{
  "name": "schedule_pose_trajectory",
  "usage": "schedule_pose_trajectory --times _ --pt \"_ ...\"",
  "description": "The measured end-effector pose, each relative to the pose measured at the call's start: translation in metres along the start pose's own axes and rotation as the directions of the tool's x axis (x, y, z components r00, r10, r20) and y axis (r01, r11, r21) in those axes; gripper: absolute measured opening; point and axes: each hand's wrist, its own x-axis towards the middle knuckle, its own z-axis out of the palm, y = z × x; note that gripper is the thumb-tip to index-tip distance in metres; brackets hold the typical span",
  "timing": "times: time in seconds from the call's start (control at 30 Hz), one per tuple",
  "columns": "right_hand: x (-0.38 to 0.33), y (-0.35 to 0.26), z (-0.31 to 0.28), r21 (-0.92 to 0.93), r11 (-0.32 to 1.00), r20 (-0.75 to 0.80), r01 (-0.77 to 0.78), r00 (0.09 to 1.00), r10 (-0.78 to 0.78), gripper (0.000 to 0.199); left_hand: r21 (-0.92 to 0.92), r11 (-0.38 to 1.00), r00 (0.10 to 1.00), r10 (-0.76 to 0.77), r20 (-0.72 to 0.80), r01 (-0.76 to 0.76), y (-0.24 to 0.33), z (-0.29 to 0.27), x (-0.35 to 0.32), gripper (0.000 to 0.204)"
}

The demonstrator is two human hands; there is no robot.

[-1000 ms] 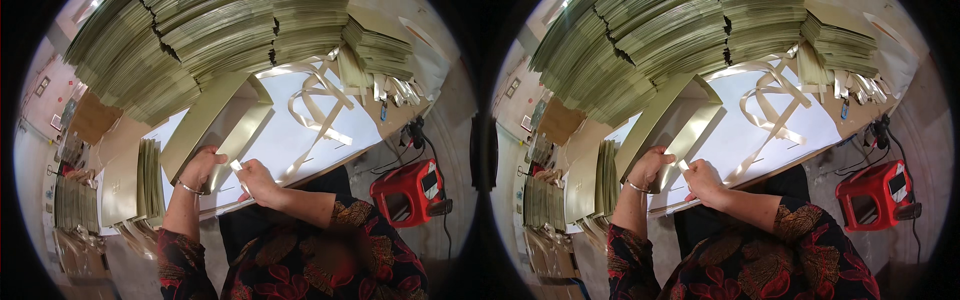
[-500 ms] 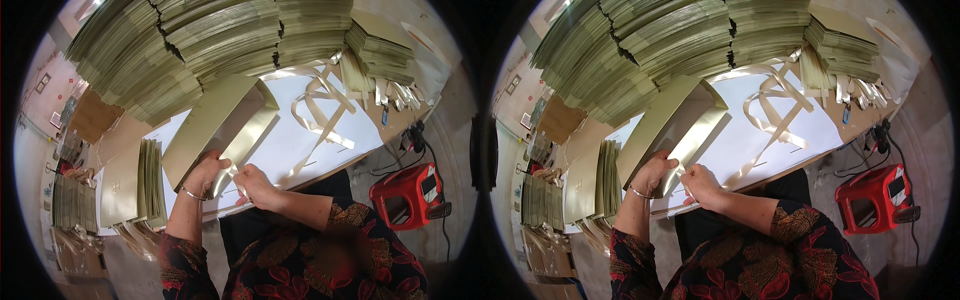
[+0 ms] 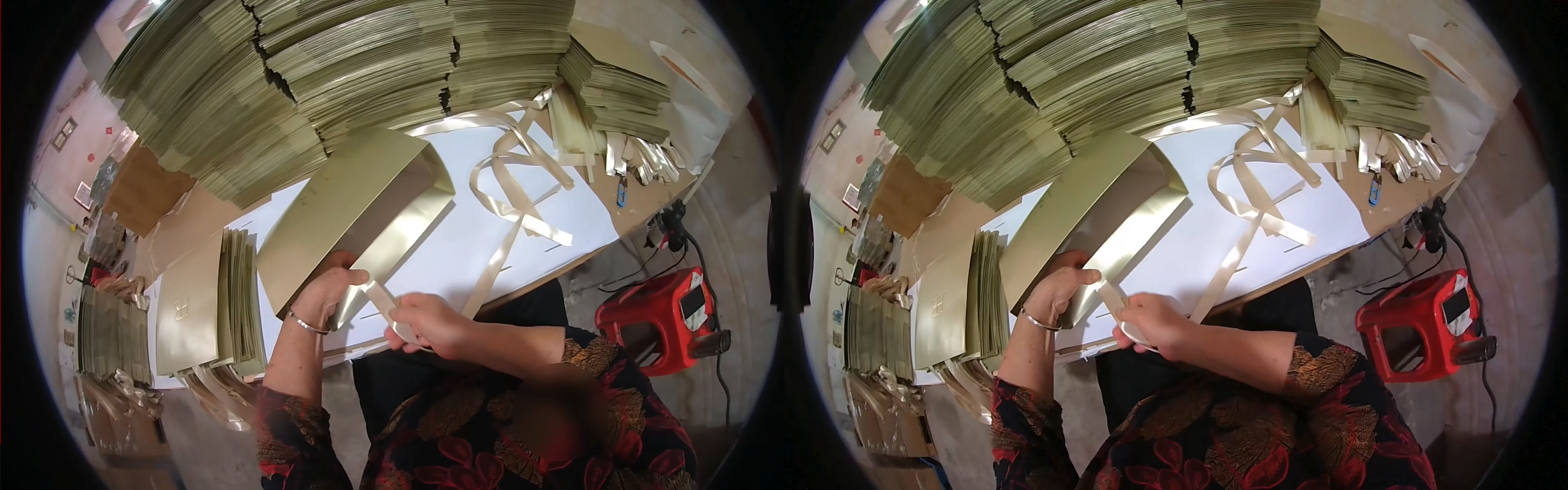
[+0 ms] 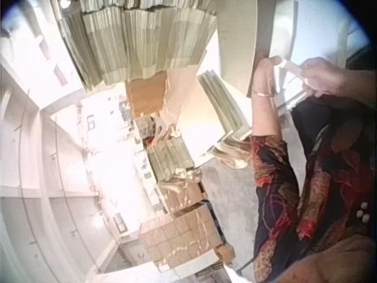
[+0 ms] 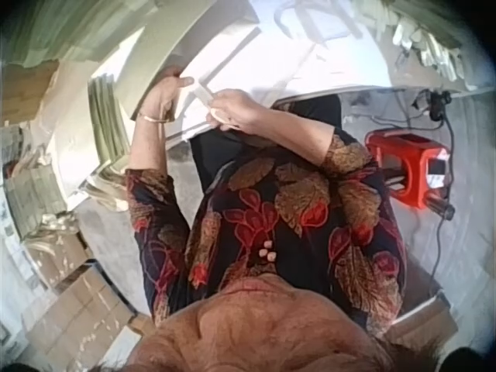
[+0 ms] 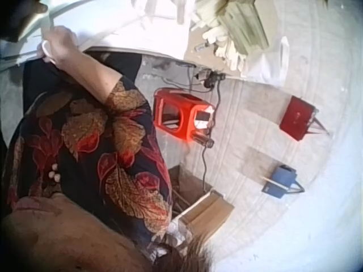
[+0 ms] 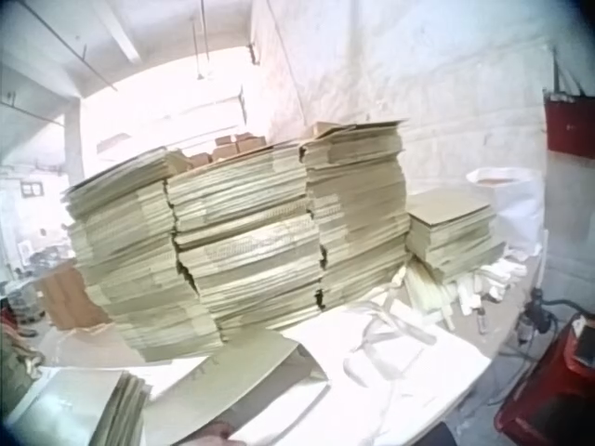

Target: Attaching ribbon handles to paper gift bags using a hot glue gun.

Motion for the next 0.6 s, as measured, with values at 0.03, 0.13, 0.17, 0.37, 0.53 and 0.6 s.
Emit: schedule_pose_trajectory --times 0.03,0.13,0.17,0.37,0.53,0.6 --pt "-0.006 0.004 -0.010 -0.002 1.000 -0.008 0.002 1.000 -0.002 0.020 -0.017 1.000 1.000 0.010 -0.004 -0.010 -0.001 -0.001 -0.001 0.037" --pt "-0.042 0.014 -0.045 -0.449 0.885 0.235 0.124 0.972 -0.016 0.027 0.235 0.970 0.994 -0.037 -0.103 0.060 -0.008 -0.006 0.001 0.034" --pt "-0.068 0.008 -0.049 -0.559 0.809 0.191 0.179 0.978 -0.084 0.030 0.305 0.951 0.987 0.004 -0.161 0.046 -0.019 -0.006 0.012 0.031" --pt "-0.204 -0.061 -0.101 -0.686 0.397 0.562 0.609 0.791 -0.243 0.015 0.209 0.977 0.963 0.087 -0.256 -0.032 -0.060 -0.025 0.020 0.025" --pt "-0.296 -0.113 -0.119 -0.481 0.242 0.680 0.843 0.533 -0.504 0.011 0.241 0.969 0.970 0.103 -0.220 -0.048 -0.057 -0.025 0.028 0.026" --pt "-0.304 -0.118 -0.122 -0.339 0.221 0.677 0.915 0.400 -0.618 0.008 0.252 0.967 0.977 0.092 -0.193 -0.041 -0.037 -0.020 0.020 0.025"
